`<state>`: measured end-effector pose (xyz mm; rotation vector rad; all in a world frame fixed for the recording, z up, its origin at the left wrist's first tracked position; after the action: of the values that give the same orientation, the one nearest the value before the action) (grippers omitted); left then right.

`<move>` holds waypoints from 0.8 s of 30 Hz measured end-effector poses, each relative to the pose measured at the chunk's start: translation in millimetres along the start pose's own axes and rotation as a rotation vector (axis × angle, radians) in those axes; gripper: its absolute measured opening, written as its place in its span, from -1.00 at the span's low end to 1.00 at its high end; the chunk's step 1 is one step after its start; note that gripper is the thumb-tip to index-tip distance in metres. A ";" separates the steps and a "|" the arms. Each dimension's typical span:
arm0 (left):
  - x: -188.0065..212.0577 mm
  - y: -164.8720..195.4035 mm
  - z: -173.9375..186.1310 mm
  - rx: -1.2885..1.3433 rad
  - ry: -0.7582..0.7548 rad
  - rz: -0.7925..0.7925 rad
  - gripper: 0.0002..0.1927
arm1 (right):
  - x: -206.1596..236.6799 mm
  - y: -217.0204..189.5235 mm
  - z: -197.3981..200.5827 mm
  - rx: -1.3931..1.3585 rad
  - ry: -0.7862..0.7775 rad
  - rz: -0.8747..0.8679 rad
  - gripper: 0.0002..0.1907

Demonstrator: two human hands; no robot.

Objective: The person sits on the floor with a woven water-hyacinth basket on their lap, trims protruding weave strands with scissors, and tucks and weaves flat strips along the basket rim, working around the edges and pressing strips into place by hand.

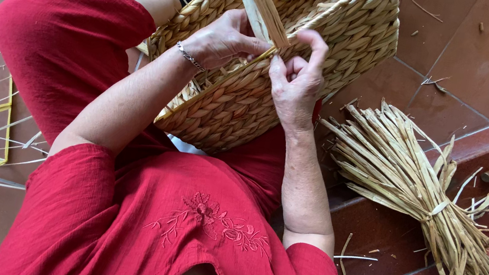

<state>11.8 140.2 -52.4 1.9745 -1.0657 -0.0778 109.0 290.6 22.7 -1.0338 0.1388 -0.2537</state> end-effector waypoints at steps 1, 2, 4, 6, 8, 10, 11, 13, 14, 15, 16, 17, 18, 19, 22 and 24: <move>-1.9 0.7 0.8 -0.015 -0.008 0.012 -0.68 | 0.6 1.5 -0.6 0.022 0.009 0.011 -0.55; -3.0 1.4 1.9 -0.029 -0.013 0.025 -0.70 | 1.8 2.4 -1.5 0.042 0.014 0.021 -0.64; -3.8 2.5 4.5 0.002 0.008 0.017 -0.72 | 2.8 2.5 -2.1 0.060 0.011 0.043 -0.75; -2.1 1.6 5.3 0.098 -0.003 0.047 -0.75 | 3.4 -0.3 -1.3 0.057 -0.003 0.069 -0.82; 1.8 -0.2 4.8 0.255 -0.041 0.109 -0.79 | 2.8 -5.5 2.1 0.108 -0.010 0.102 -0.82; 5.1 -0.1 5.1 0.155 -0.037 0.057 -0.78 | 3.0 -11.9 5.0 0.139 -0.029 0.141 -0.81; 5.8 0.3 5.4 0.105 -0.036 0.030 -0.77 | 3.3 -15.1 6.8 0.147 -0.043 0.165 -0.79; 6.0 -1.3 6.1 0.095 -0.028 0.017 -0.79 | 4.4 -21.4 7.4 0.194 -0.018 0.234 -0.81; 5.2 -2.5 6.3 0.089 -0.028 0.009 -0.80 | 4.6 -24.5 7.4 0.236 0.027 0.284 -0.83; 4.4 -4.7 6.5 0.138 -0.038 0.032 -0.82 | 4.9 -27.0 7.5 0.278 0.072 0.337 -0.85; 3.5 -7.0 7.1 0.187 -0.046 0.054 -0.84 | 5.3 -26.7 7.2 0.254 0.060 0.307 -0.86; 3.1 -9.6 7.7 0.237 -0.051 0.078 -0.85 | 6.5 -26.0 6.9 0.228 0.047 0.277 -0.86; 1.2 -12.7 8.4 0.225 -0.015 0.093 -0.84 | 8.3 -24.8 6.9 0.201 0.031 0.246 -0.87; -1.5 -15.7 8.4 0.213 0.021 0.107 -0.84 | 10.5 -20.9 7.3 0.123 -0.037 0.138 -0.88; -4.1 -19.8 4.8 0.217 -0.043 0.110 -0.77 | 20.9 -9.3 16.8 -0.119 -0.203 -0.128 -0.91; -2.4 -20.7 1.6 0.194 -0.089 0.116 -0.70 | 29.8 -2.7 27.1 -0.297 -0.257 -0.245 -0.91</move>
<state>23.1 146.2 -69.0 2.0928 -1.2849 0.0008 143.7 303.7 38.9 -1.3710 -0.1897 -0.3260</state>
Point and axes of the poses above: each hand's wrist, its own x-axis away from the middle knuckle, its own z-axis out of the back of the hand, y = z × x, the point moved 3 cm from there along -x, towards the middle knuckle, and after that the axes turned 7 degrees about x, right-handed, at the moved point
